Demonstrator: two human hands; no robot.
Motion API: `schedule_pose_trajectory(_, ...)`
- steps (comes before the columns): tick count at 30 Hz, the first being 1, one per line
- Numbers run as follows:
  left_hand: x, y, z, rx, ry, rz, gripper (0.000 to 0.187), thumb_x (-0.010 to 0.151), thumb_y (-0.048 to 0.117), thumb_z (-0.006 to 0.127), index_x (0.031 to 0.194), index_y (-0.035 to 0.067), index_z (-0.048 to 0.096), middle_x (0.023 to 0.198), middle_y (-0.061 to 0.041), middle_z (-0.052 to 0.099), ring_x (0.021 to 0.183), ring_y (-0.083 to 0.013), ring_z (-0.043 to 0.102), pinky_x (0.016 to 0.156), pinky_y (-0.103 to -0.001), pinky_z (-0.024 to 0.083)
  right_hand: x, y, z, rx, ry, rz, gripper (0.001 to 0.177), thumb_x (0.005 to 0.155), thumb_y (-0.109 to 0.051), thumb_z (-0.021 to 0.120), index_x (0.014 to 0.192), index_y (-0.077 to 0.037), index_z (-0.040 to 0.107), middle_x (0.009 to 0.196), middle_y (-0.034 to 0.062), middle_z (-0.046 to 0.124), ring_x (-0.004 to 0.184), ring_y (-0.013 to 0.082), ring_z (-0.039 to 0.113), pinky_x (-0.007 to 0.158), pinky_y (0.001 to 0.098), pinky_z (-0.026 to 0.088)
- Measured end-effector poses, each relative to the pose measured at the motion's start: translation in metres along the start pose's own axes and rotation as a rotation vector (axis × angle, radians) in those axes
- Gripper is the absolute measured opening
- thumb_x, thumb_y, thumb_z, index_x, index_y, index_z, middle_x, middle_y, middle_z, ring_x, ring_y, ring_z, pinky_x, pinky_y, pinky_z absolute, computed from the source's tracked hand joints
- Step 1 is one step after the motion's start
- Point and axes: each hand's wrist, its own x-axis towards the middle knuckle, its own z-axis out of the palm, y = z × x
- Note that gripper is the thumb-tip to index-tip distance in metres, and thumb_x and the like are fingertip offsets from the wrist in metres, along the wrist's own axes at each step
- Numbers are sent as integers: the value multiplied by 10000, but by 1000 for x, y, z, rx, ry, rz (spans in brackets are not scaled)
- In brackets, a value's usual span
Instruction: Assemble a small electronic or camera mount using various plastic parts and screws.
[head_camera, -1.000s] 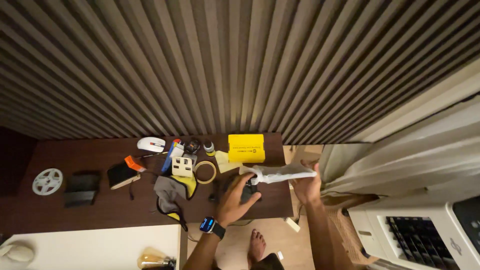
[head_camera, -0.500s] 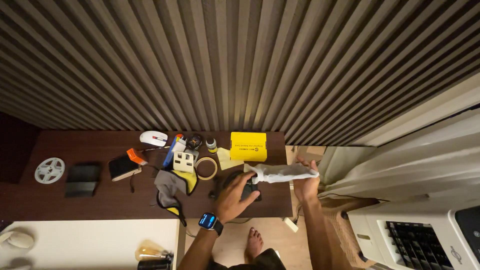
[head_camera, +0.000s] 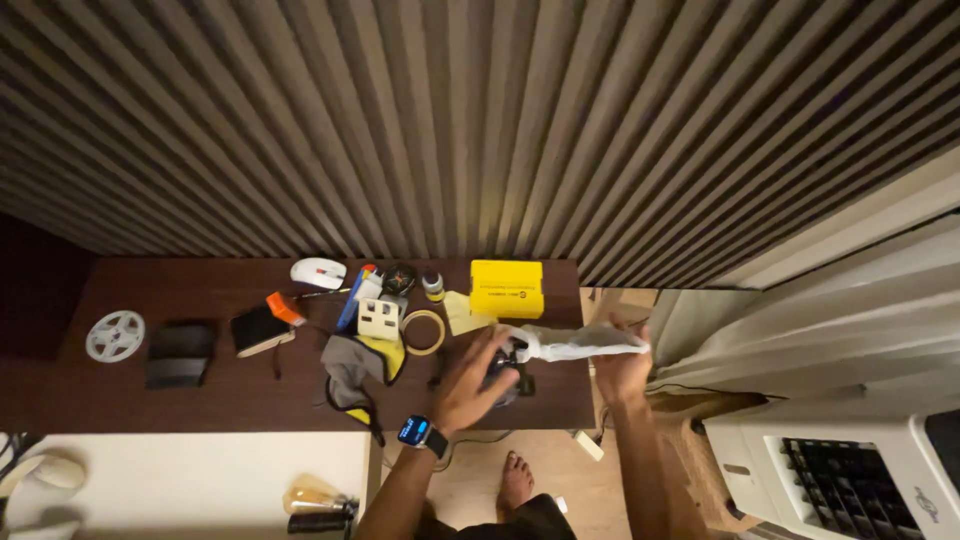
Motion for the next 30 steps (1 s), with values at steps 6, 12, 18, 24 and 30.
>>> schedule_pose_trajectory(6,-55,-74,-23,126,322,-389,403,1016,253,569,1388,98,573,1304,-205,696,1198,-364,674,1002,-430,534,9,36,-109,-9,139,-289,264,1175,-406,531,1062,-168,555,979,-24,577,944,176,527,830,363,434)
schedule_pose_trajectory(12,-112,-95,-4,141,118,-716,442,962,220,615,1390,120,569,1097,-228,730,1027,-441,687,882,-516,543,-94,156,-96,-721,342,-415,73,1072,-151,582,1118,-109,621,1056,-42,637,947,92,582,848,231,481)
schedule_pose_trajectory(18,-139,-172,54,-97,321,-673,432,938,242,671,1332,115,545,1044,-155,763,817,-304,789,709,-425,624,-150,191,75,-1300,-221,-256,201,898,-125,707,1093,-117,658,974,94,691,807,240,751,668,367,620)
schedule_pose_trajectory(24,-135,-192,54,-27,272,-721,392,887,199,728,1272,162,667,973,-150,778,793,-279,778,729,-391,616,-141,212,121,-1654,-255,-506,335,814,-177,757,1099,-56,632,1013,276,642,841,520,620,681,587,521)
schedule_pose_trajectory(30,-136,-187,36,-179,314,-595,335,883,149,771,1203,100,683,1006,-119,771,864,-216,763,736,-333,619,-142,225,115,-1623,-223,-543,210,868,-140,710,1051,-66,637,950,224,669,848,479,637,700,559,532)
